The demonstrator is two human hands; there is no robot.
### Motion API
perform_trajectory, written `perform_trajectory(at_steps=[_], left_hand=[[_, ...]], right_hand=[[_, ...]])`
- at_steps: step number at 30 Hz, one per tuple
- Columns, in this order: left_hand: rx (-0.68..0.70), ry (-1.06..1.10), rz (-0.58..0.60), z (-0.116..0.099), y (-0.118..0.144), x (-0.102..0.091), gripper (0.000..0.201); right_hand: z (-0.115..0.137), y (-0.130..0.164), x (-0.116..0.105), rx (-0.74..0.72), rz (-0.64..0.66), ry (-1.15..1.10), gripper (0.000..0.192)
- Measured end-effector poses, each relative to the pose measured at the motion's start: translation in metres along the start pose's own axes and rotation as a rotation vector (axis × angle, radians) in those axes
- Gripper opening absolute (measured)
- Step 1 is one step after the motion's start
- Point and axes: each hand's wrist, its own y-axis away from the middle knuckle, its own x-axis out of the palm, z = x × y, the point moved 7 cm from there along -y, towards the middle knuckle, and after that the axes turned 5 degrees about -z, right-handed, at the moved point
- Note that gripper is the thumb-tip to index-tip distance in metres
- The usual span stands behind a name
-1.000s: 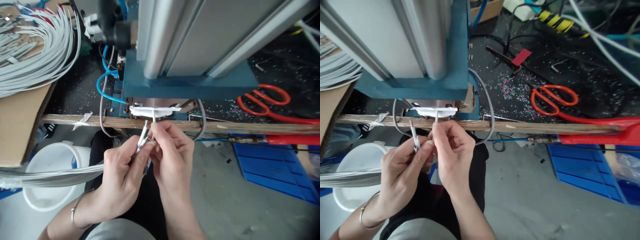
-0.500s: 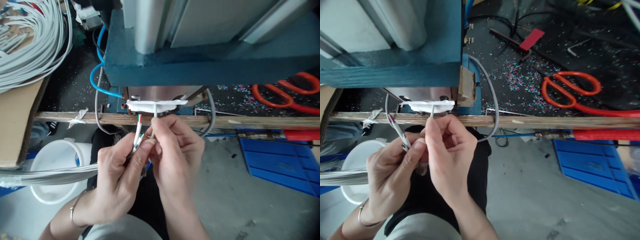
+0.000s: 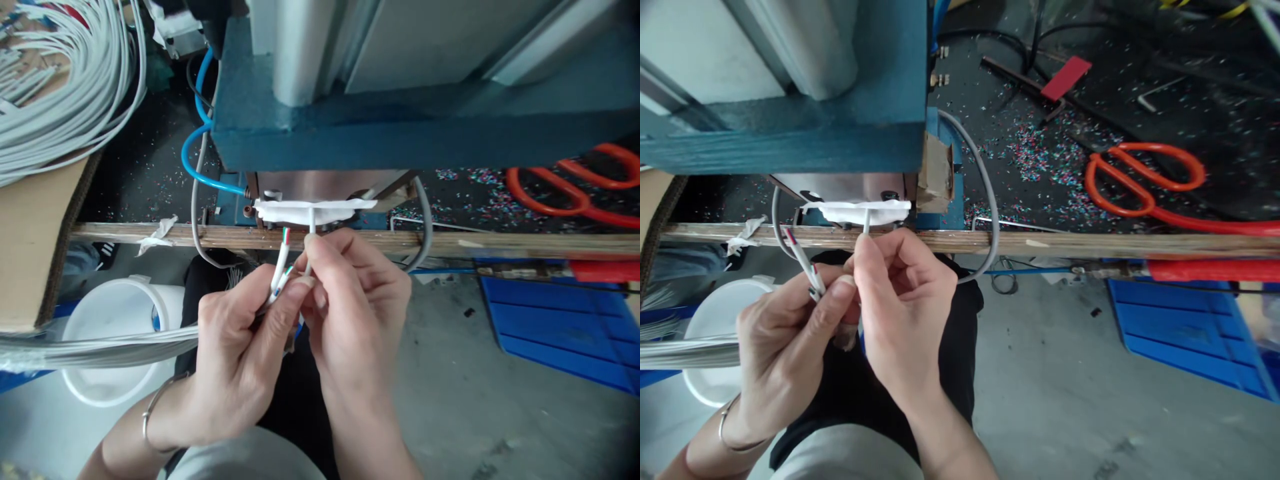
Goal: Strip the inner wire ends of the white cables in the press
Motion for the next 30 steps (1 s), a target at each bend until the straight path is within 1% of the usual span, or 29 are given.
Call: perform_trajectory(at_steps=[7, 14, 19, 21, 23, 27, 30], left_hand=[[0.004, 0.002, -0.026, 0.001, 0.000, 0.000, 0.038], [-0.030, 0.047, -0.019, 0.004, 0.001, 0.000, 0.039], [-0.033, 0.099, -0.024, 0.004, 0.001, 0.000, 0.037], [-0.060, 0.140, 0.001, 0.009, 0.004, 0.002, 0.037], [-0.104, 0.183, 0.046, 0.016, 0.008, 0.004, 0.036], [-0.157, 0.216, 0.142, 0.034, 0.020, 0.007, 0.034], [-0.185, 0.233, 0.181, 0.045, 0.027, 0.009, 0.035]], right_hand=[[0.000, -0.001, 0.000, 0.004, -0.005, 0.002, 0.033], [-0.003, -0.001, 0.000, 0.017, -0.004, -0.022, 0.031], [-0.006, -0.001, 0.000, 0.011, 0.014, -0.036, 0.031], [-0.008, 0.001, -0.003, -0.009, 0.042, -0.017, 0.031], [-0.008, 0.005, -0.008, -0.087, 0.078, 0.046, 0.029], [-0.004, 0.019, -0.017, -0.364, 0.152, 0.233, 0.021], [-0.006, 0.028, -0.021, -0.459, 0.203, 0.317, 0.019]])
